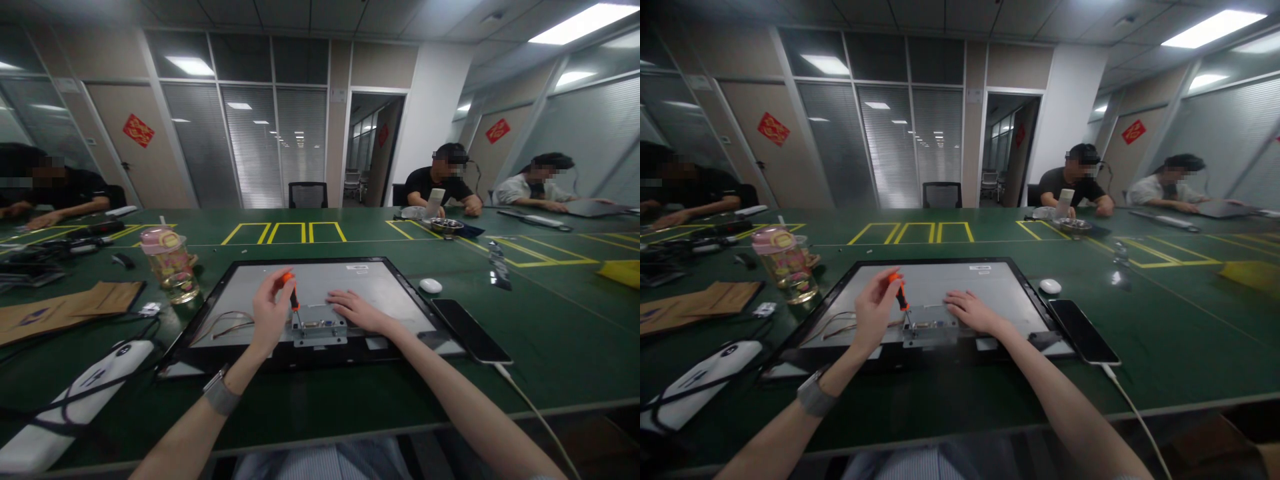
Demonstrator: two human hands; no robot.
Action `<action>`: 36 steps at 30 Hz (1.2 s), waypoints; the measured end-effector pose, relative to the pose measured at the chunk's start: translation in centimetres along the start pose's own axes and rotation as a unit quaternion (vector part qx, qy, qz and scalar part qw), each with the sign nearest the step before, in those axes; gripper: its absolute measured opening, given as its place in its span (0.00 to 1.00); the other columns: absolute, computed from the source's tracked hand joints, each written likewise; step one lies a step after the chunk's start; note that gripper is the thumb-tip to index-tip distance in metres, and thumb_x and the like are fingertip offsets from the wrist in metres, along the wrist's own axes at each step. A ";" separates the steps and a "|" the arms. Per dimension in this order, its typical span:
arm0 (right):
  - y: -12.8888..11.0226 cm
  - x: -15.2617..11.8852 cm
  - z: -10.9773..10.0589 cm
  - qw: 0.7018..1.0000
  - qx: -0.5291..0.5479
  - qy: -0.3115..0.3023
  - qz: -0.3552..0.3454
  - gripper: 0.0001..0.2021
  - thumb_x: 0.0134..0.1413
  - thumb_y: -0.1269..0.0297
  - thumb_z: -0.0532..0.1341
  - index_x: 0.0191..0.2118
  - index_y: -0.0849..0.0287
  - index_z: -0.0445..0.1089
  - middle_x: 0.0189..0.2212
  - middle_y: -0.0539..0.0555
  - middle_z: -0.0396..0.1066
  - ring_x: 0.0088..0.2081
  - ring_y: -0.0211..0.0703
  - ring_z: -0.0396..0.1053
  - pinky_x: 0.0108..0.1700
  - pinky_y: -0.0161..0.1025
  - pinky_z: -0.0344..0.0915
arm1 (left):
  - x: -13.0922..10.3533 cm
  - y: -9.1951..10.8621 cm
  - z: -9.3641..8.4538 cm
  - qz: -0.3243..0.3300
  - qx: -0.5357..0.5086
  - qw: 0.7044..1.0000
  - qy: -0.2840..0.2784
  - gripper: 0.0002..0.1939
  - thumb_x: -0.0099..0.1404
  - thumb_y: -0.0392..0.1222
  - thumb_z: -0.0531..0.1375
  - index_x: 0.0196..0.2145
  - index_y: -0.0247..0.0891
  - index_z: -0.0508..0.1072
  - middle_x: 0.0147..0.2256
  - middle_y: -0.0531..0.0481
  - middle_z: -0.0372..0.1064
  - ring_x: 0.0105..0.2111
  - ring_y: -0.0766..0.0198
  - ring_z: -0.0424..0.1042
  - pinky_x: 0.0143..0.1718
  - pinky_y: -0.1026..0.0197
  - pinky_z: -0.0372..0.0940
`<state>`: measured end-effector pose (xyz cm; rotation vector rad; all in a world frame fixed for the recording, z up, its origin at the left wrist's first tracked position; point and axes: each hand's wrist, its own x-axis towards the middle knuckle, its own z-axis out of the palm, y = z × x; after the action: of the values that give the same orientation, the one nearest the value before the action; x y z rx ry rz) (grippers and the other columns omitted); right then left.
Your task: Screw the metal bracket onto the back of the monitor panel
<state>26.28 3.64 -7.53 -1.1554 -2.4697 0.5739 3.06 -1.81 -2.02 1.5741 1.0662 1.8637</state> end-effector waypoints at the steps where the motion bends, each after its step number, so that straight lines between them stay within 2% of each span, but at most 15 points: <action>1: 0.0 0.0 0.0 1.000 -0.001 0.000 0.000 0.24 0.66 0.49 0.43 0.60 0.52 0.60 0.62 0.54 0.55 0.63 0.48 0.50 0.64 0.53 0.37 | 0.0 -0.1 -0.1 0.016 0.014 1.000 0.000 0.14 0.59 0.44 0.61 0.42 0.37 0.74 0.36 0.47 0.71 0.36 0.64 0.71 0.41 0.62 0.66; 4: 0.0 0.0 0.0 1.000 -0.002 0.000 0.000 0.24 0.66 0.49 0.43 0.60 0.52 0.60 0.62 0.54 0.55 0.63 0.48 0.49 0.64 0.54 0.37 | 0.1 -0.2 -0.2 0.042 0.030 0.999 -0.005 0.11 0.60 0.43 0.60 0.39 0.38 0.75 0.36 0.48 0.69 0.35 0.65 0.69 0.41 0.63 0.65; 9: 0.0 0.0 0.0 1.000 -0.002 0.001 0.001 0.24 0.66 0.49 0.43 0.59 0.52 0.60 0.62 0.54 0.55 0.63 0.48 0.50 0.64 0.53 0.37 | -0.1 0.3 0.1 -0.001 -0.031 0.999 -0.023 0.16 0.66 0.44 0.51 0.46 0.36 0.72 0.40 0.45 0.73 0.42 0.61 0.73 0.47 0.57 0.65; 14: 0.2 0.1 0.2 1.000 -0.005 0.001 -0.002 0.23 0.66 0.50 0.43 0.59 0.51 0.61 0.62 0.53 0.55 0.63 0.47 0.50 0.64 0.53 0.37 | 0.0 0.3 0.2 -0.010 -0.028 0.999 -0.025 0.15 0.65 0.46 0.55 0.46 0.37 0.72 0.40 0.45 0.73 0.37 0.63 0.74 0.43 0.58 0.67; 20: 0.4 0.0 0.2 1.000 0.001 0.000 -0.003 0.23 0.66 0.49 0.43 0.59 0.51 0.60 0.62 0.53 0.55 0.63 0.48 0.49 0.64 0.54 0.37 | 0.0 -0.2 -0.1 0.056 0.038 0.998 -0.003 0.10 0.61 0.43 0.60 0.40 0.39 0.75 0.36 0.49 0.66 0.34 0.67 0.68 0.39 0.64 0.65; 23: 0.3 0.0 0.1 1.000 0.002 -0.001 -0.002 0.24 0.66 0.49 0.43 0.59 0.52 0.60 0.62 0.54 0.54 0.63 0.48 0.49 0.64 0.54 0.37 | 0.0 -0.1 -0.1 0.044 0.011 0.999 -0.013 0.12 0.65 0.44 0.55 0.42 0.38 0.74 0.39 0.46 0.68 0.39 0.64 0.70 0.43 0.61 0.65; 27: 0.2 0.1 0.1 1.000 0.000 -0.004 0.000 0.24 0.66 0.49 0.43 0.59 0.51 0.60 0.62 0.53 0.54 0.63 0.47 0.49 0.64 0.53 0.36 | -0.1 0.2 0.2 0.001 -0.075 0.997 -0.017 0.15 0.67 0.45 0.52 0.45 0.35 0.72 0.43 0.43 0.72 0.44 0.59 0.72 0.50 0.55 0.64; 31: 0.3 0.1 0.1 1.000 0.000 -0.004 -0.001 0.23 0.66 0.50 0.43 0.59 0.52 0.60 0.62 0.53 0.54 0.63 0.47 0.49 0.64 0.53 0.36 | -0.2 0.3 0.2 -0.002 -0.049 0.999 0.008 0.14 0.65 0.45 0.55 0.44 0.36 0.72 0.40 0.45 0.72 0.39 0.62 0.73 0.45 0.58 0.67; 36: 0.0 0.0 0.0 1.000 0.001 -0.007 0.002 0.23 0.66 0.50 0.43 0.59 0.52 0.60 0.62 0.53 0.54 0.63 0.47 0.48 0.64 0.54 0.36 | 0.1 0.2 0.0 0.073 0.047 0.996 0.038 0.08 0.59 0.42 0.61 0.36 0.37 0.74 0.34 0.49 0.65 0.32 0.67 0.66 0.35 0.64 0.65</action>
<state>26.33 3.68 -7.53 -1.1584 -2.4782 0.5881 3.07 -1.87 -1.82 1.6875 1.1117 2.0102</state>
